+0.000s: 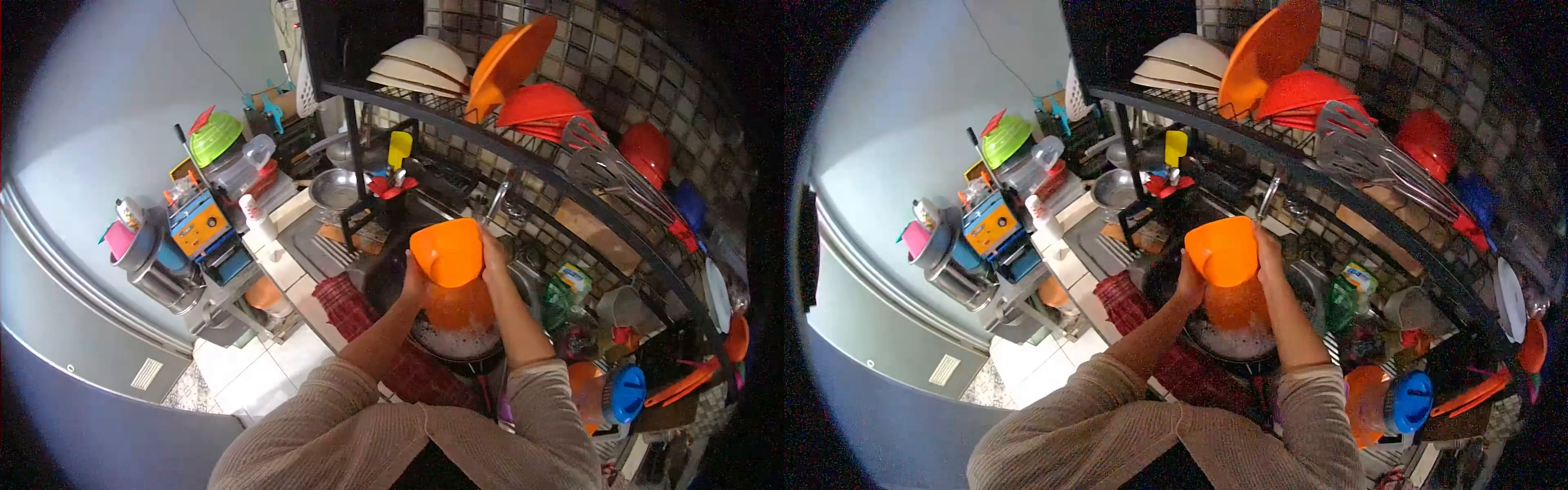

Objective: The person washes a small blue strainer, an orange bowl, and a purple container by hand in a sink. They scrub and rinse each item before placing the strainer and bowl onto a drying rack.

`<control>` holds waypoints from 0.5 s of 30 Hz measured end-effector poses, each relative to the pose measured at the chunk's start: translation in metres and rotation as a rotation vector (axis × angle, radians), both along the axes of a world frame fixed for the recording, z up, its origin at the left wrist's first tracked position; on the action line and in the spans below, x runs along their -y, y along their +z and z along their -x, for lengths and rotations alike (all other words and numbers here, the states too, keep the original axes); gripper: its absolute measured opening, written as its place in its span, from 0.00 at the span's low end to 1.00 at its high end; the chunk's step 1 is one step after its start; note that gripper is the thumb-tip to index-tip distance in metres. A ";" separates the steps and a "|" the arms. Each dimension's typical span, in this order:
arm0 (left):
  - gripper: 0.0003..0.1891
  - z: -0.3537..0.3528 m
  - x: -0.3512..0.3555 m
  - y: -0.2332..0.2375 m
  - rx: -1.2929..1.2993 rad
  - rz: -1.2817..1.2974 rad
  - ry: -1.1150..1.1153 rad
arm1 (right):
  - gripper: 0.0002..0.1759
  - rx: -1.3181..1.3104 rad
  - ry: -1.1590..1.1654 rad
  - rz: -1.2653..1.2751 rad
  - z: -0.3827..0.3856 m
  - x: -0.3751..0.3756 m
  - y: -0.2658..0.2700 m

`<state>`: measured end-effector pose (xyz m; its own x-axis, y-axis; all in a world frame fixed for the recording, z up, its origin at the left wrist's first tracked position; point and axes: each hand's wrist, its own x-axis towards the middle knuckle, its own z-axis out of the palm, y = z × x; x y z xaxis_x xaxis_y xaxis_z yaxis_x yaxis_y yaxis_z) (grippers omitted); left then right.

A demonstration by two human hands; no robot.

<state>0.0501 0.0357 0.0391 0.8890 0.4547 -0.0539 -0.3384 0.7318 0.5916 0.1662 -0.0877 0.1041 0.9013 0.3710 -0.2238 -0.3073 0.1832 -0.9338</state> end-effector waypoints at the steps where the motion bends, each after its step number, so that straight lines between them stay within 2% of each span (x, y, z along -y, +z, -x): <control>1: 0.32 0.011 0.003 0.021 0.028 0.068 -0.123 | 0.17 0.026 -0.040 -0.073 -0.010 -0.006 -0.007; 2: 0.32 0.017 -0.004 0.030 0.026 0.059 -0.114 | 0.17 0.051 -0.082 -0.146 -0.022 -0.009 -0.015; 3: 0.31 0.022 -0.011 0.037 0.048 0.141 -0.329 | 0.14 0.219 0.016 -0.181 -0.029 -0.003 -0.027; 4: 0.29 0.023 -0.018 0.039 0.069 0.225 -0.546 | 0.14 0.218 0.021 -0.187 -0.025 0.000 -0.022; 5: 0.28 0.015 -0.028 0.034 0.026 0.370 -0.651 | 0.11 0.271 0.048 -0.204 -0.022 0.004 -0.017; 7: 0.27 0.010 -0.035 0.035 -0.008 0.331 -0.690 | 0.06 0.407 0.088 -0.232 -0.029 0.017 -0.026; 8: 0.27 0.009 -0.033 0.032 -0.047 0.309 -0.729 | 0.11 0.486 0.106 -0.243 -0.036 0.023 -0.039; 10: 0.28 0.011 -0.004 0.046 -0.061 -0.109 -0.404 | 0.20 0.092 0.039 -0.367 0.021 0.053 0.004; 11: 0.32 -0.030 -0.006 0.001 0.220 -0.141 -0.325 | 0.28 -0.077 0.148 -0.338 0.022 0.074 0.002; 12: 0.32 -0.037 0.003 0.005 0.217 -0.123 -0.351 | 0.28 -0.081 0.119 -0.325 0.026 0.088 -0.004; 14: 0.33 -0.041 0.016 0.023 0.241 -0.407 -0.247 | 0.28 -0.366 0.273 -0.156 0.027 0.107 -0.021; 15: 0.31 -0.063 0.010 -0.010 0.198 -0.939 0.057 | 0.26 -0.342 0.248 -0.152 0.018 0.111 -0.055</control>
